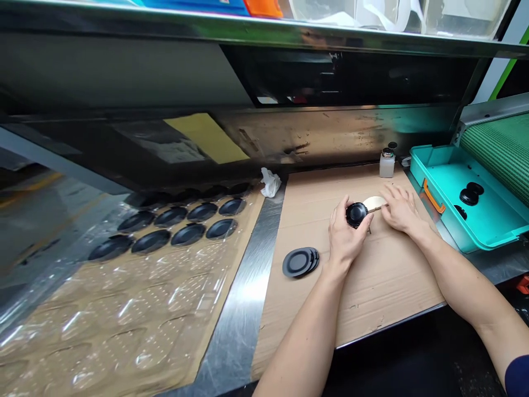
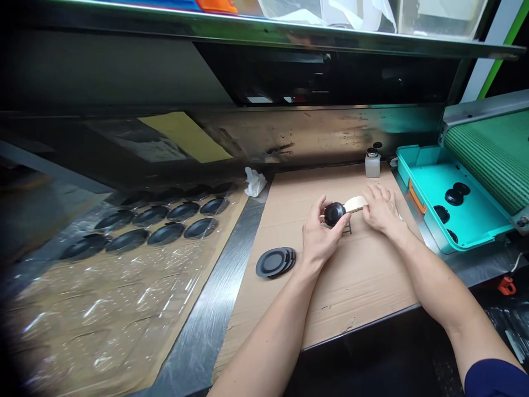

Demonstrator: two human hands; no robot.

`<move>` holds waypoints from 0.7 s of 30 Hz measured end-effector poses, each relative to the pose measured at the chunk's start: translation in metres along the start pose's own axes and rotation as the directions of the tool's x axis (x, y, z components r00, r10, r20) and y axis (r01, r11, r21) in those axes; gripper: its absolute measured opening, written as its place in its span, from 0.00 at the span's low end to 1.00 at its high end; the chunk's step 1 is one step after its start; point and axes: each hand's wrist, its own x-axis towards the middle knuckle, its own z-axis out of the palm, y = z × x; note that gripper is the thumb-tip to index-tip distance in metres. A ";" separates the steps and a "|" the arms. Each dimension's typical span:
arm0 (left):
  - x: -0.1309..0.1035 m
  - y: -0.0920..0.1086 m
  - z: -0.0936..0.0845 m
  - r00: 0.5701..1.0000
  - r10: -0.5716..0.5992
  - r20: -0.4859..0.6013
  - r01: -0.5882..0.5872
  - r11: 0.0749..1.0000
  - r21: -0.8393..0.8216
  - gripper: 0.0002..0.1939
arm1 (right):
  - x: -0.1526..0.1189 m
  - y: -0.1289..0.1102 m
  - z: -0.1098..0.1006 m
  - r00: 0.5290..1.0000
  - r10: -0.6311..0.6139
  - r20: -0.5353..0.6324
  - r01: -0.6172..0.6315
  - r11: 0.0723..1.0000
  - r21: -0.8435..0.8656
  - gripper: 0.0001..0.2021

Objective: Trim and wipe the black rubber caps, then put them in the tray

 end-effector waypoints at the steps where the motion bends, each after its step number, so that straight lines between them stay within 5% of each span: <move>1: 0.001 -0.002 0.000 1.000 -0.012 -0.010 0.012 1.000 -0.013 0.38 | -0.001 -0.003 0.002 0.999 -0.023 0.025 0.023 1.000 0.002 0.25; 7: 0.004 -0.010 0.000 0.997 -0.066 -0.042 0.065 0.998 -0.026 0.41 | -0.002 -0.003 0.003 0.988 0.010 0.155 -0.013 1.000 0.017 0.22; 16: 0.004 -0.009 0.000 0.996 -0.083 -0.036 0.083 0.996 -0.016 0.39 | -0.007 -0.016 -0.005 0.982 -0.148 0.121 0.138 0.986 0.088 0.13; 21: 0.007 -0.004 0.000 0.979 -0.202 -0.009 0.195 0.958 -0.212 0.27 | -0.009 -0.023 -0.001 0.997 -0.072 0.017 0.071 0.997 0.042 0.13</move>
